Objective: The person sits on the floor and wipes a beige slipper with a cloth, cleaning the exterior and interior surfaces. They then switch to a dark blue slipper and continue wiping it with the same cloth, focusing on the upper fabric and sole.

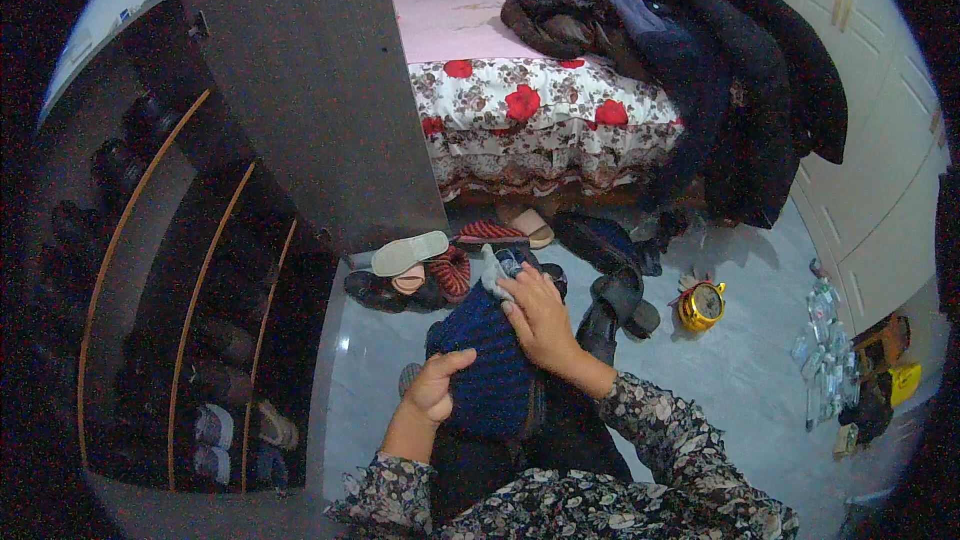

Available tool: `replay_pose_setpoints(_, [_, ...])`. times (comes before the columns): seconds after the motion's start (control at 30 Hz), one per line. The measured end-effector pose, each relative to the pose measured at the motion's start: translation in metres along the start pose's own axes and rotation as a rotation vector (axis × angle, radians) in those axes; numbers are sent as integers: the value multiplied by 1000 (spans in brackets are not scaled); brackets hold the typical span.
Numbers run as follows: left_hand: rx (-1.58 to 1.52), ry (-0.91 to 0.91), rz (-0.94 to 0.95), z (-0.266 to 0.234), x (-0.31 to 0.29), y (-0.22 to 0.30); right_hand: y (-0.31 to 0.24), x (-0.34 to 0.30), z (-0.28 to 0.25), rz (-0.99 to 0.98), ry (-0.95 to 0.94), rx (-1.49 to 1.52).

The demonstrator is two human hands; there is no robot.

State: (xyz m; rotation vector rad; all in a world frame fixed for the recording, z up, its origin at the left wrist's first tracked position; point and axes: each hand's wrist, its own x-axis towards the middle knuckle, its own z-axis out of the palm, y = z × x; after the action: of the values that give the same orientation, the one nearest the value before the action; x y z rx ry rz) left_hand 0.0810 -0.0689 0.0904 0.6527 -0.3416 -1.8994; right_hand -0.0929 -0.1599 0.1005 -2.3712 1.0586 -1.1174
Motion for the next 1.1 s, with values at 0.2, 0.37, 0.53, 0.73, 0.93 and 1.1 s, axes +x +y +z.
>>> replay_pose_setpoints(0.2, [-55, -19, -21, 2, -2, -1, -14, -25, -3, -45, -79, 37])
replay_pose_setpoints(0.37, [-37, 42, -7, -9, 1, -3, -33, -39, -8, -135, -89, 79])
replay_pose_setpoints(0.53, [-30, 22, 45, -11, 3, -4, -42, -44, -17, -214, -154, 196])
replay_pose_setpoints(0.73, [-148, -75, 7, 0, -2, 1, -53, -10, -38, 237, -80, 798])
replay_pose_setpoints(0.93, [-144, -33, 0, -6, 3, -1, -33, -8, -21, -64, -13, 349])
replay_pose_setpoints(1.1, [-168, -44, -57, -4, 2, -1, -24, -6, -13, -175, -10, 94])
